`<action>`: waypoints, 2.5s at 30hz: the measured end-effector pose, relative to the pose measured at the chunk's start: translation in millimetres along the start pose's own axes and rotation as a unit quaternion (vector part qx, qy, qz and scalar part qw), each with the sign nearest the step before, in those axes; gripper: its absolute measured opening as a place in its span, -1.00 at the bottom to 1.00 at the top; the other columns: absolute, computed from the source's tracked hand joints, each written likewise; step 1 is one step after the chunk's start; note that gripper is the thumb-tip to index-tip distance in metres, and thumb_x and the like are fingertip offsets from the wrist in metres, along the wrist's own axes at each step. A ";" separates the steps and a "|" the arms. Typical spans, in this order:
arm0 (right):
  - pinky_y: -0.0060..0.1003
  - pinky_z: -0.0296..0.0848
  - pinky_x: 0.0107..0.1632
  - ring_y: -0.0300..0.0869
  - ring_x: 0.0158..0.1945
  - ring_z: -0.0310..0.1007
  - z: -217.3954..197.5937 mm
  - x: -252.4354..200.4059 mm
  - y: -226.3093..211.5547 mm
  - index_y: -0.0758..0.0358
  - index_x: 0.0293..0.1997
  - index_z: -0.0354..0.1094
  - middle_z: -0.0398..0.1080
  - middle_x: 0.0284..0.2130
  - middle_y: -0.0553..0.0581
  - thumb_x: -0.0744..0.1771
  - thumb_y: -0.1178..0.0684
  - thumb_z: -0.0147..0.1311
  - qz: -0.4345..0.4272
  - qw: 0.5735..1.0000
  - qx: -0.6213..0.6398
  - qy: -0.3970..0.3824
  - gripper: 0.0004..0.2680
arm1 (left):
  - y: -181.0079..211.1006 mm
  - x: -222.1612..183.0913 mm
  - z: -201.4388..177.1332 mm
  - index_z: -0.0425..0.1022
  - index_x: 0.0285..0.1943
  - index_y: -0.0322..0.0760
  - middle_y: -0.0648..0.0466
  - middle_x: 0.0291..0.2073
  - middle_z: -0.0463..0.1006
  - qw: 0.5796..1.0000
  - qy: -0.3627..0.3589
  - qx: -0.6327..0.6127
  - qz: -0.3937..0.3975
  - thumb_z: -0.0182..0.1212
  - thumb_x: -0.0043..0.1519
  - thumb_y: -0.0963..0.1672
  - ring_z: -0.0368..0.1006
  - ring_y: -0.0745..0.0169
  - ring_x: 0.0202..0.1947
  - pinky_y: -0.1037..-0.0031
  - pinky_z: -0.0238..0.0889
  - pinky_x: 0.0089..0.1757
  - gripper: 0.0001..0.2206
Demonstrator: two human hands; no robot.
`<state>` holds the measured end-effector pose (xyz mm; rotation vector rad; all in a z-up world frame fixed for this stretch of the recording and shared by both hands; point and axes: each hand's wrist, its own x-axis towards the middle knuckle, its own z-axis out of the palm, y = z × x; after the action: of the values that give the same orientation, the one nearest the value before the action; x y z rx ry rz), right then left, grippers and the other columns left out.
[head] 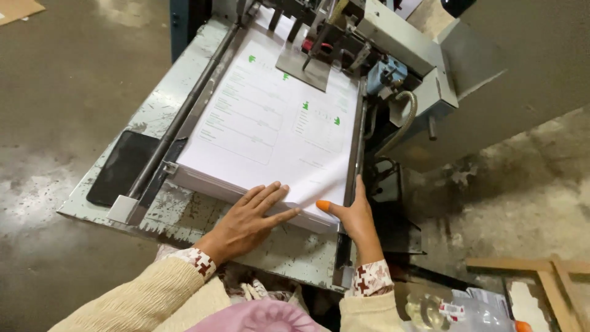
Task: Feeding stacks of printed paper into a processing machine on a print shop production floor.
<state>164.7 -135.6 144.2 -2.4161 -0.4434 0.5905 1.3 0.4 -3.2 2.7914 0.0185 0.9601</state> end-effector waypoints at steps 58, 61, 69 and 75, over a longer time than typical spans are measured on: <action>0.10 -0.12 0.39 0.16 0.45 -0.25 -4.7 -7.5 0.3 0.02 0.50 -0.33 -0.21 0.40 0.35 0.09 -0.19 0.39 -0.017 0.999 0.016 -0.033 -0.09 | 6.9 1.9 -1.3 0.05 0.46 0.07 -0.03 0.40 0.08 1.000 0.006 0.006 -0.020 0.13 0.04 -0.20 -0.10 0.04 0.43 0.18 -0.34 0.31 -0.28; 0.12 -0.09 0.37 0.21 0.44 -0.22 -4.1 -8.2 -0.6 0.04 0.50 -0.34 -0.18 0.39 0.39 0.07 -0.14 0.41 -0.015 0.999 0.017 -0.024 -0.07 | 5.7 2.1 -5.6 0.04 0.46 0.16 0.00 0.39 0.10 1.000 -0.002 0.010 -0.016 0.12 0.06 -0.18 -0.08 0.05 0.42 0.19 -0.34 0.31 -0.29; 0.07 -0.03 0.37 0.19 0.42 -0.12 -2.7 -2.1 -0.1 0.07 0.49 -0.34 -0.10 0.36 0.41 0.08 -0.20 0.39 -0.003 1.000 -0.018 -0.014 -0.08 | 7.1 2.2 -6.5 0.04 0.45 0.28 -0.01 0.38 0.09 1.000 0.010 0.018 -0.012 0.12 0.08 -0.12 -0.08 0.03 0.42 0.19 -0.31 0.30 -0.32; 0.04 -0.01 0.37 0.15 0.41 -0.09 -4.9 -7.2 -4.4 0.07 0.49 -0.33 -0.07 0.36 0.38 0.08 -0.29 0.36 -0.001 0.999 -0.050 -0.012 -0.07 | 6.5 2.8 -4.9 0.10 0.42 0.29 -0.02 0.36 0.13 1.000 0.010 0.026 -0.013 0.12 0.08 -0.11 -0.04 0.03 0.40 0.18 -0.27 0.29 -0.35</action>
<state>160.4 -137.7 152.7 -2.5058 -0.4967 0.6099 0.3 -5.0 3.4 2.8209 0.0846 0.9958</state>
